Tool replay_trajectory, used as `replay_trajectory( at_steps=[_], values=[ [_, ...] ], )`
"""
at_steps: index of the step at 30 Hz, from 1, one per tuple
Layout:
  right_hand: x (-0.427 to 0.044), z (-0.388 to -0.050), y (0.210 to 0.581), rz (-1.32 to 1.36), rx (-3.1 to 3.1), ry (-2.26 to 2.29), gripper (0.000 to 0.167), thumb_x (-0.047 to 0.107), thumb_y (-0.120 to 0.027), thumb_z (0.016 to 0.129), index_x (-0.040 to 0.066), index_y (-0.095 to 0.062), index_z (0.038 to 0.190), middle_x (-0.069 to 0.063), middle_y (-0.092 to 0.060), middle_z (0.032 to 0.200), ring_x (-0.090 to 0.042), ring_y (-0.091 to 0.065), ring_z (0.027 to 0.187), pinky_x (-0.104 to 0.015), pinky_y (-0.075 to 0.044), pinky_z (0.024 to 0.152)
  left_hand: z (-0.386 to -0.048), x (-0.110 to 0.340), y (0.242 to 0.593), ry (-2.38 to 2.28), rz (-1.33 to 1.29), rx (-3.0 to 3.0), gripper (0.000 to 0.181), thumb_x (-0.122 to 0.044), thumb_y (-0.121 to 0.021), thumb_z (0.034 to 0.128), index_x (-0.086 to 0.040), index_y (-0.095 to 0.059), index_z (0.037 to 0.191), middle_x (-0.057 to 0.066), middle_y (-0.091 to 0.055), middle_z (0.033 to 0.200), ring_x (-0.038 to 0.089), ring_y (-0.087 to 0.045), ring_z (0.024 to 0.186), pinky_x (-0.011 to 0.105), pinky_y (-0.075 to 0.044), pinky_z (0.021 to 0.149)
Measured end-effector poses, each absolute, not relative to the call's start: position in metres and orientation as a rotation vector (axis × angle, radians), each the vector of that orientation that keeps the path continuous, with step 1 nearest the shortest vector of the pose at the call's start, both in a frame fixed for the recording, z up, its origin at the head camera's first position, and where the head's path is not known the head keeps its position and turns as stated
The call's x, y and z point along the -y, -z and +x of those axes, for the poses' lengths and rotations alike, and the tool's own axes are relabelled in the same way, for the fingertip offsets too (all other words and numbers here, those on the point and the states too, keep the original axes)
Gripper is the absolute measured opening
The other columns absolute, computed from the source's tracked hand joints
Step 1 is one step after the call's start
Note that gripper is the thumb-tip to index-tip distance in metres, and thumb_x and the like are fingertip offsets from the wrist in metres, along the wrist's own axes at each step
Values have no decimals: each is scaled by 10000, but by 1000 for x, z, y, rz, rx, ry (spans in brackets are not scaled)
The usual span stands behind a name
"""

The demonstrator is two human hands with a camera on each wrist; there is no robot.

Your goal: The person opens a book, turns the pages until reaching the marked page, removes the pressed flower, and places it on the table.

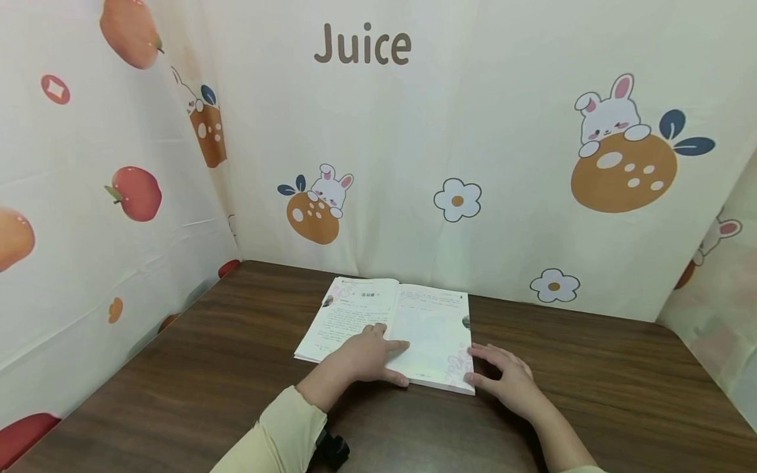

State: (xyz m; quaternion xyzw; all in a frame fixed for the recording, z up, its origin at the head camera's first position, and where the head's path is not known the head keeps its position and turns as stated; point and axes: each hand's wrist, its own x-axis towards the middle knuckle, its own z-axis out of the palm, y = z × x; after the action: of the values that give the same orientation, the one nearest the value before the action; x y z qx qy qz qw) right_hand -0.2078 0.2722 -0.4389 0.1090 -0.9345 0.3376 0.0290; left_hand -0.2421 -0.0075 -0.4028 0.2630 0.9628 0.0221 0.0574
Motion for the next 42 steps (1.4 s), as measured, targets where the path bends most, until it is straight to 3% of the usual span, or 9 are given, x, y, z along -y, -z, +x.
replay_trajectory(
  at_steps=[8, 15, 31, 42],
  values=[
    [-274, -208, 438, 407, 2872, -1026, 536, 400, -708, 782, 134, -592, 1232, -153, -499, 1325, -441, -307, 1266, -691, -138, 893, -240, 8, 400, -113, 782, -2908, 728, -708, -604, 688, -379, -496, 1328, 108, -490, 1210, 197, -433, 955, 331, -427, 764],
    [-273, -209, 438, 457, 2884, -984, 567, 418, -728, 758, 151, -592, 1240, -137, -497, 1331, -425, -338, 1252, -668, -250, 892, -239, 10, 400, -117, 766, -2916, 731, -708, -608, 685, -369, -504, 1325, 111, -489, 1212, 205, -442, 967, 340, -426, 779],
    [-273, -210, 442, 354, 2856, -973, 548, 438, -721, 760, 139, -608, 1205, -165, -506, 1313, -448, -305, 1258, -678, -138, 893, -240, 6, 400, -123, 782, -2929, 740, -730, -599, 676, -370, -513, 1317, 95, -496, 1152, 187, -427, 923, 311, -421, 722],
    [-271, -210, 442, 331, 2836, -1017, 436, 418, -624, 859, 141, -622, 1195, -151, -526, 1296, -429, -336, 1252, -662, -170, 898, -239, 7, 400, -163, 742, -2912, 690, -704, -576, 719, -368, -513, 1318, 116, -469, 1284, 226, -446, 1044, 372, -419, 858]
  ],
)
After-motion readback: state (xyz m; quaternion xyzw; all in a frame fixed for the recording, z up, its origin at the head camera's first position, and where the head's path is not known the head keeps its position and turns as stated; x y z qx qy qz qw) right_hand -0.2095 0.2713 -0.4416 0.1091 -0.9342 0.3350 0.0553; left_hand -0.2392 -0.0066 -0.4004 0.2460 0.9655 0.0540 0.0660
